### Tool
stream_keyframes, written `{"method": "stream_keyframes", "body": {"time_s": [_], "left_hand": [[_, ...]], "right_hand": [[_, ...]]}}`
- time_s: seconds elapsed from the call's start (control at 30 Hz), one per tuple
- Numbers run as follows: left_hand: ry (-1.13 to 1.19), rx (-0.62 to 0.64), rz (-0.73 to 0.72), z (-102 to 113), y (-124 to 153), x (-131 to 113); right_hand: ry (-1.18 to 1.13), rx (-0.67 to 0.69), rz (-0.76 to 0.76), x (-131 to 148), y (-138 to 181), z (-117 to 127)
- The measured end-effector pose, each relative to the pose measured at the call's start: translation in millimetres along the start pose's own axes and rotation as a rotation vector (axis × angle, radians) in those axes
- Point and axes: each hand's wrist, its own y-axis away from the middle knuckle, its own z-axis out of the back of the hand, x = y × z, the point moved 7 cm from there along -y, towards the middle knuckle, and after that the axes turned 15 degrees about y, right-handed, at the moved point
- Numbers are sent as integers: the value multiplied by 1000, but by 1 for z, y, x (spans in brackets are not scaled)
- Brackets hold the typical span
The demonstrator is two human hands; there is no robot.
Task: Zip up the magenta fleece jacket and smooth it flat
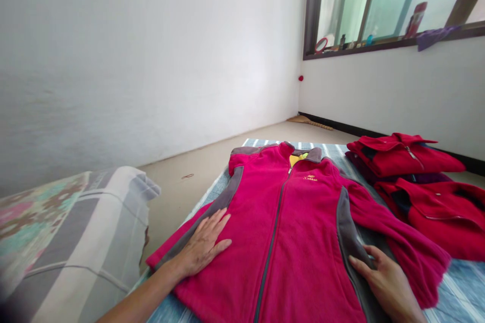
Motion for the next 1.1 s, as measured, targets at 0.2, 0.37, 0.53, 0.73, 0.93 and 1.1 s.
{"method": "stream_keyframes", "body": {"time_s": [0.2, 0.37, 0.53, 0.73, 0.93, 1.1], "left_hand": [[60, -121, -66, 11, 6, 2], [136, -279, -165, 25, 32, 9], [225, -309, -108, 31, 38, 3], [230, -267, 38, 34, 12, -7], [269, -155, 343, 30, -9, 6], [360, -152, 433, 26, -23, 12]], "right_hand": [[280, -145, 80, -1, -3, 11], [659, -487, 367, 44, 38, 6], [637, -419, 1059, 138, 111, -101], [823, 36, 1148, 212, 157, -216], [851, 180, 1050, 229, 155, -221], [789, 201, 1056, 226, 151, -218]]}}
